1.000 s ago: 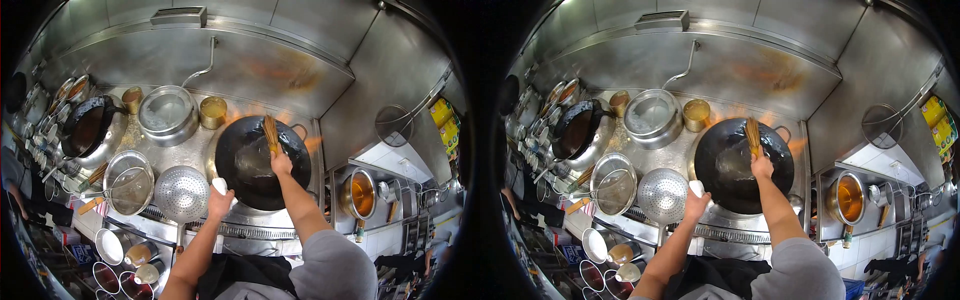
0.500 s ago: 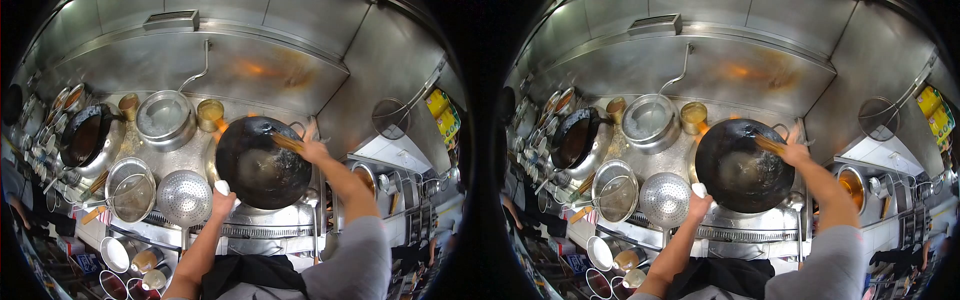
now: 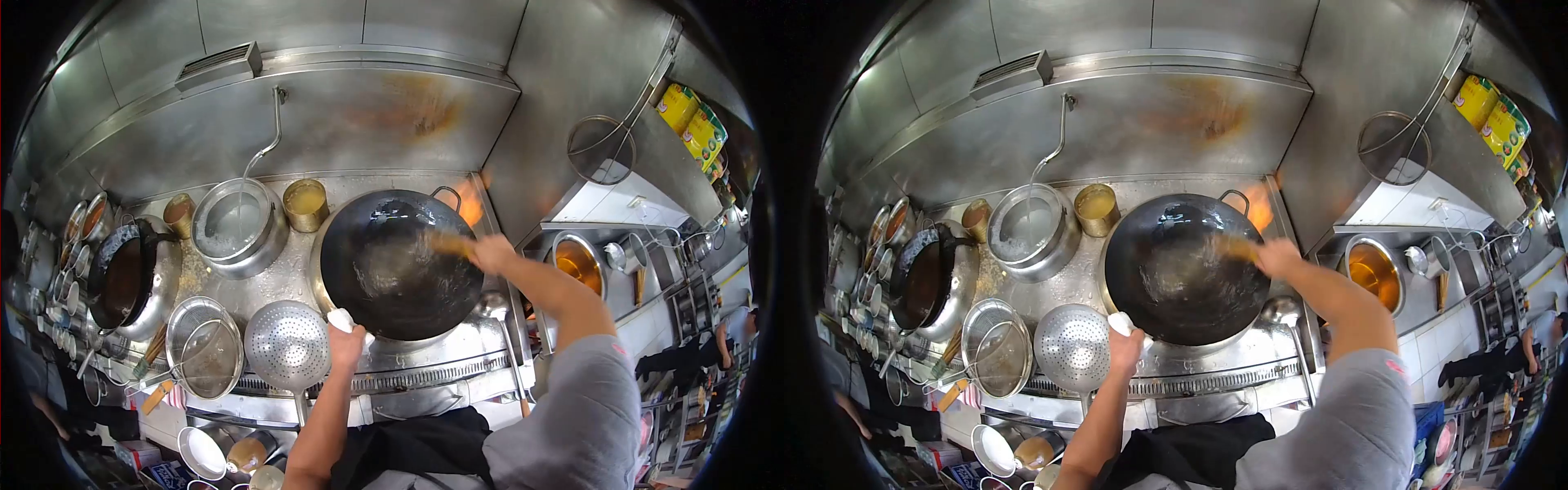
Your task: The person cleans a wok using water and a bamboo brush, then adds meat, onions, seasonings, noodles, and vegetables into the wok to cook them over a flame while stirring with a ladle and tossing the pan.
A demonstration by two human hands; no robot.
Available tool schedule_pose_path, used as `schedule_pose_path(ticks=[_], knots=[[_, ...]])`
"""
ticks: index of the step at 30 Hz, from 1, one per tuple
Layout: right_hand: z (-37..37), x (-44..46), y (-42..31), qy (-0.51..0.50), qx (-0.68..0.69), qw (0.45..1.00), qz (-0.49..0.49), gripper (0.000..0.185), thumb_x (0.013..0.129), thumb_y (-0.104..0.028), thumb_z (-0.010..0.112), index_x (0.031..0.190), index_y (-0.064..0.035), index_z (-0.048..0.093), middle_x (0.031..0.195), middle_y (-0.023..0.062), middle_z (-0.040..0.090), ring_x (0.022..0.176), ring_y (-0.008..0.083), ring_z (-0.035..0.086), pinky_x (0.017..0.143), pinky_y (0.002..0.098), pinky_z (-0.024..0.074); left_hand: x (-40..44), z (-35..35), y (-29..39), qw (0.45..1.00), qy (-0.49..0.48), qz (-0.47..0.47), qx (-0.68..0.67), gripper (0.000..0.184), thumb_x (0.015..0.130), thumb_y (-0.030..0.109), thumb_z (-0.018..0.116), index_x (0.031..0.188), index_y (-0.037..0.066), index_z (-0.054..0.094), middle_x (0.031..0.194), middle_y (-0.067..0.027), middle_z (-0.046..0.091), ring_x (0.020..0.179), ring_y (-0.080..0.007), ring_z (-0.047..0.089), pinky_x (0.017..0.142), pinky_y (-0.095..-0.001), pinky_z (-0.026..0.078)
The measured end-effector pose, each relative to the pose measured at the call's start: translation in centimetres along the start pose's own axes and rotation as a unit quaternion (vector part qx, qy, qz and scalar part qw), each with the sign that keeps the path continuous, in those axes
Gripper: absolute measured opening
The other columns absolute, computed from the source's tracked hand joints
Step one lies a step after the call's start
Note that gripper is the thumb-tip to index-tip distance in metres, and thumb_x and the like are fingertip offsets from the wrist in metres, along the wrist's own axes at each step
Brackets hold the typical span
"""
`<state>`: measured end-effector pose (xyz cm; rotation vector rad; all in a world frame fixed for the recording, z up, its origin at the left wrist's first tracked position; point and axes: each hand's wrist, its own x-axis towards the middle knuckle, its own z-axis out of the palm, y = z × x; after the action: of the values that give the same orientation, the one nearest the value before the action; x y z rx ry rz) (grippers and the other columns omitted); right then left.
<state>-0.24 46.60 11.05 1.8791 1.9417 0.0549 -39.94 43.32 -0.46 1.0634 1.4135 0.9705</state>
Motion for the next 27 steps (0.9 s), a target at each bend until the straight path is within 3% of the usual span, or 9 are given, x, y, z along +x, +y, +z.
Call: schedule_pose_path(ticks=[3, 4, 6, 8, 11, 14, 20, 22, 27], knots=[[-1.7, 6.7, -8.0, 0.085, 0.134, 0.982, 0.098, 0.044, 0.097, -0.044, 0.048, 0.131, -0.0157, 0.054, 0.101, 0.0166, 0.071, 0.090, 0.0326, 0.071, 0.076, 0.0471, 0.0552, 1.1, 0.0, -3.1, 1.000, -0.004, 0.027, 0.003, 0.038, 0.079, 0.010, 0.068, 0.111, -0.001, 0.052, 0.090, -0.0123, 0.062, 0.079, -0.0235, 0.062, 0.072, -0.0375, 0.052], [-1.1, 7.3, -12.1, 0.013, 0.232, 0.963, 0.135, 0.042, 0.096, -0.042, 0.049, 0.130, -0.0157, 0.054, 0.100, 0.0175, 0.072, 0.093, 0.0336, 0.071, 0.080, 0.0482, 0.0547, 0.8, -0.7, -2.9, 1.000, -0.009, 0.027, 0.011, 0.038, 0.079, 0.010, 0.068, 0.111, -0.001, 0.052, 0.090, -0.0123, 0.062, 0.079, -0.0235, 0.062, 0.072, -0.0375, 0.052], [-0.6, 4.7, -18.7, 0.051, 0.320, 0.939, 0.116, 0.048, 0.095, -0.045, 0.048, 0.133, -0.0165, 0.056, 0.100, 0.0189, 0.072, 0.097, 0.0352, 0.069, 0.085, 0.0475, 0.0534, 0.6, -1.3, -0.6, 0.977, -0.137, -0.115, -0.118, 0.028, 0.088, 0.016, 0.067, 0.111, 0.008, 0.053, 0.084, -0.0043, 0.060, 0.067, -0.0159, 0.061, 0.053, -0.0346, 0.050], [0.8, 1.7, -20.7, 0.044, 0.391, 0.917, 0.060, 0.054, 0.095, -0.050, 0.046, 0.138, -0.0184, 0.054, 0.107, 0.0164, 0.071, 0.103, 0.0346, 0.067, 0.090, 0.0458, 0.0516, 0.1, -2.0, 2.7, 0.955, -0.129, -0.208, -0.166, 0.023, 0.092, 0.028, 0.066, 0.101, 0.010, 0.054, 0.075, -0.0024, 0.058, 0.056, -0.0147, 0.057, 0.042, -0.0321, 0.044], [-3.2, -6.5, -15.4, -0.117, 0.404, 0.907, -0.024, 0.055, 0.096, -0.048, 0.050, 0.147, -0.0255, 0.045, 0.119, 0.0112, 0.068, 0.110, 0.0352, 0.064, 0.093, 0.0443, 0.0501, 1.9, -1.9, 1.4, 0.965, -0.165, -0.181, -0.092, 0.019, 0.089, 0.020, 0.066, 0.099, 0.009, 0.055, 0.076, -0.0037, 0.059, 0.056, -0.0163, 0.056, 0.041, -0.0334, 0.044], [0.1, -13.9, -10.8, -0.061, 0.401, 0.914, 0.009, 0.056, 0.096, -0.050, 0.048, 0.145, -0.0243, 0.048, 0.135, 0.0132, 0.059, 0.122, 0.0340, 0.057, 0.103, 0.0423, 0.0443, 0.6, -2.5, -0.4, 0.983, -0.138, -0.098, -0.070, 0.015, 0.085, 0.010, 0.063, 0.097, 0.006, 0.056, 0.079, -0.0045, 0.059, 0.059, -0.0165, 0.057, 0.045, -0.0329, 0.045], [10.9, -26.6, -4.1, 0.167, 0.685, 0.700, 0.113, 0.049, 0.098, -0.025, 0.058, 0.142, -0.0039, 0.051, 0.117, 0.0146, 0.067, 0.108, 0.0199, 0.062, 0.097, 0.0308, 0.0456, -6.4, -5.5, 4.9, 0.995, -0.078, 0.048, -0.041, 0.042, 0.078, 0.001, 0.055, 0.120, -0.002, 0.053, 0.099, -0.0086, 0.062, 0.083, -0.0192, 0.062, 0.074, -0.0324, 0.052], [13.6, -28.2, -3.9, 0.162, 0.781, 0.576, 0.179, 0.047, 0.100, -0.020, 0.055, 0.142, 0.0013, 0.048, 0.116, 0.0091, 0.066, 0.102, 0.0141, 0.060, 0.091, 0.0260, 0.0467, -6.8, -5.1, 6.6, 0.999, -0.030, 0.040, 0.002, 0.045, 0.078, 0.002, 0.057, 0.122, -0.002, 0.053, 0.099, -0.0091, 0.062, 0.081, -0.0193, 0.062, 0.073, -0.0324, 0.053], [19.3, -28.9, -4.7, 0.176, 0.817, 0.502, 0.222, 0.048, 0.103, -0.022, 0.052, 0.145, -0.0017, 0.043, 0.126, 0.0072, 0.059, 0.105, 0.0142, 0.057, 0.091, 0.0251, 0.0460, -8.6, -2.5, 11.0, 0.989, 0.036, 0.087, 0.111, 0.034, 0.075, 0.007, 0.062, 0.107, -0.003, 0.059, 0.086, -0.0085, 0.063, 0.075, -0.0159, 0.060, 0.065, -0.0327, 0.048]])
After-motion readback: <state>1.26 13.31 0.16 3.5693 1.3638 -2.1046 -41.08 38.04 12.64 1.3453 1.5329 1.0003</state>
